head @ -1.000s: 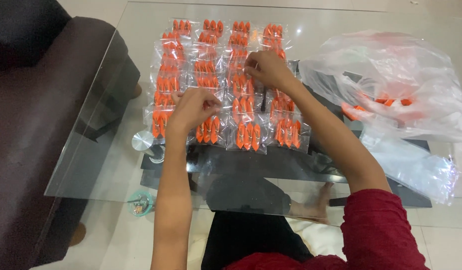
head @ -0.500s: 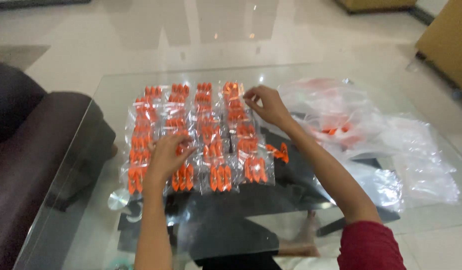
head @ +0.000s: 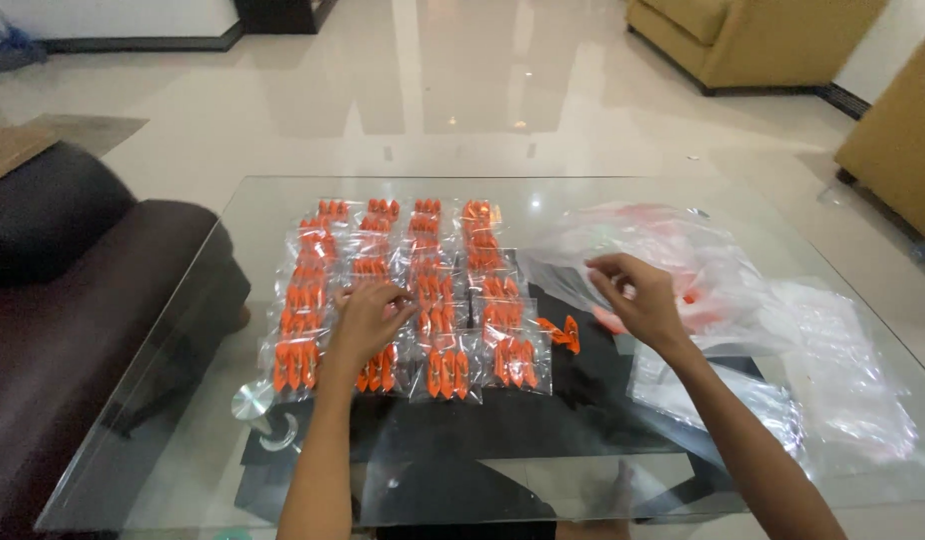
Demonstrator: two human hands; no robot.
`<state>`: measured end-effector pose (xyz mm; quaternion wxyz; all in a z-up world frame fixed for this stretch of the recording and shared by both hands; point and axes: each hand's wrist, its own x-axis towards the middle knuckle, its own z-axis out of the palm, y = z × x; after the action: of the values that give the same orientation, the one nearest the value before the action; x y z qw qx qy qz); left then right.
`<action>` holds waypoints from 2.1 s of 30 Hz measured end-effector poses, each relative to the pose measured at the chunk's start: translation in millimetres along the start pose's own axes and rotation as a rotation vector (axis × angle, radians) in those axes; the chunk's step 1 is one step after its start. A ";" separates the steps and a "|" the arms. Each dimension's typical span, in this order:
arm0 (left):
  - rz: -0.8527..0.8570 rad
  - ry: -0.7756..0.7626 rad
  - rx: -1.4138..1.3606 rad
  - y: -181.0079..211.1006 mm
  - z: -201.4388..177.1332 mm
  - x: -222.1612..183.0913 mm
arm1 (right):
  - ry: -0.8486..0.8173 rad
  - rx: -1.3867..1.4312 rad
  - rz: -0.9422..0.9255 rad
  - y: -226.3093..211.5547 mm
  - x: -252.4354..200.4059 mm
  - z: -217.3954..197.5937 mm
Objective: Manually packaging small orange items into individual plastic bags on a glass table at a fast pace.
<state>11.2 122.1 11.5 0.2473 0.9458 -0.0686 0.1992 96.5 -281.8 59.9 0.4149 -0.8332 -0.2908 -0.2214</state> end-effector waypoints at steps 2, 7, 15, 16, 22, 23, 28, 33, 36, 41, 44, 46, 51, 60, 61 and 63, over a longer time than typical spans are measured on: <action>0.024 0.048 0.021 -8.4 14.8 3.4 | 0.015 -0.006 0.006 14.5 -12.2 -2.2; 0.051 0.065 -0.016 -1.5 20.3 0.5 | -0.011 0.006 0.029 20.4 -29.8 3.0; 0.044 -0.007 0.030 -1.6 33.9 3.7 | -0.617 -0.144 0.010 -12.6 -37.1 15.1; 0.046 -0.017 0.034 -0.4 31.3 3.5 | -0.614 -0.137 0.018 -10.9 -36.7 18.4; 0.098 -0.046 0.023 2.6 30.4 1.7 | -0.584 -0.145 0.038 -16.0 -38.5 24.2; 0.099 -0.052 0.030 1.0 31.5 1.6 | -0.562 -0.135 0.012 -21.8 -38.9 23.9; 0.145 -0.085 -0.003 -6.1 45.1 3.6 | -0.538 -0.202 -0.042 9.8 -44.2 32.9; 0.226 -0.013 0.111 22.4 42.7 1.7 | -0.541 -0.314 -0.090 36.5 -48.4 33.0; 0.236 -0.054 0.112 39.9 39.2 -1.8 | -0.507 -0.458 -0.086 45.5 -50.0 27.1; 0.236 -0.096 0.090 48.0 40.3 -1.3 | -0.318 -0.541 -0.221 57.5 -48.8 34.3; 0.278 -0.124 0.013 55.4 48.2 0.0 | -0.310 -0.307 -0.279 52.7 -50.6 47.8; 0.309 -0.138 -0.022 64.4 50.9 -2.3 | -0.365 -0.180 -0.275 57.2 -55.5 58.7; 0.420 -0.174 -0.069 78.9 55.8 -4.6 | -0.185 -0.411 -0.335 86.2 -54.0 50.1; 0.422 -0.189 -0.022 71.1 62.6 -5.8 | -0.657 -0.994 0.422 161.5 -9.3 7.6; 0.420 -0.188 -0.022 71.3 60.7 -5.6 | -0.658 -0.994 0.420 135.0 6.4 -1.0; 0.392 -0.214 -0.043 72.0 57.0 -5.5 | -0.577 -0.896 0.390 81.8 37.3 -18.2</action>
<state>9.3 31.6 -4.5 0.2155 0.9245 -0.2812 0.1405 176.2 -325.3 46.7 -0.0423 -0.9929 -0.1110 -0.0056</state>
